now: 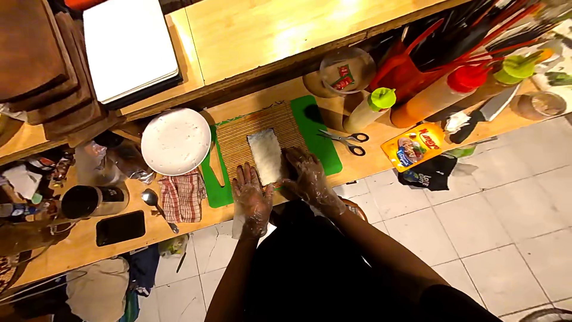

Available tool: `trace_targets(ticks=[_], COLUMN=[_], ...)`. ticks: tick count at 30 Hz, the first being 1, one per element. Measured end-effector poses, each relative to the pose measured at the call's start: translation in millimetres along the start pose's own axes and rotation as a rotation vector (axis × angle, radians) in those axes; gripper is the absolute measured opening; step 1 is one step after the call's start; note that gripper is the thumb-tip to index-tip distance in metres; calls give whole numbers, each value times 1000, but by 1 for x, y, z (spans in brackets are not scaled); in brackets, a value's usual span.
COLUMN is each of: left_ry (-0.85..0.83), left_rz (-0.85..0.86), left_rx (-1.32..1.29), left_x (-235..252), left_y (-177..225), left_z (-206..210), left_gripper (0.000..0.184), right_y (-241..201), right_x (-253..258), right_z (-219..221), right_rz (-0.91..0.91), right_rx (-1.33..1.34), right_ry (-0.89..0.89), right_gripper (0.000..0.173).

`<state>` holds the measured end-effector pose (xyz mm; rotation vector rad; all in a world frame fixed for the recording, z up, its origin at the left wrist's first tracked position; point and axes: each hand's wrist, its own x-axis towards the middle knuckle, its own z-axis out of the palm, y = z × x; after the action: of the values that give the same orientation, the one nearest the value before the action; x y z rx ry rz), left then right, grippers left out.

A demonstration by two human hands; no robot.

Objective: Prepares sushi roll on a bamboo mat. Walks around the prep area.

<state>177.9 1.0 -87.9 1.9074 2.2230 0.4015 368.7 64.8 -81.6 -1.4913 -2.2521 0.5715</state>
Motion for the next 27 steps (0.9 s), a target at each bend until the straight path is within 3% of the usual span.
trace_targets(ticks=[5,9,11,14,22,27], left_ry=[-61,73,-20,-169,-208,-40], left_rz=[-3,241,315,321,356,321], left_rx=[56,29,20,73,42,-17], left_x=[3,-15,-21,-17,-11,-7], left_y=[5,20,31,35,45,45], left_z=[-5,-1,-6,-7,-9,-12], left_gripper=[76,68,64,71,71,68], right_y=[-5,-8,-11,-19,-22,-17], right_x=[-7,-14,-19,-28,-35,-24], right_z=[3,-2,0,8,13,7], right_rz=[27,86,101,97,39,68], right_rx=[-17,2,-88,-154,-121,-87], right_ry=[16,14,-55,-116,-87,-83], right_gripper=[63,83,84,84,65,80])
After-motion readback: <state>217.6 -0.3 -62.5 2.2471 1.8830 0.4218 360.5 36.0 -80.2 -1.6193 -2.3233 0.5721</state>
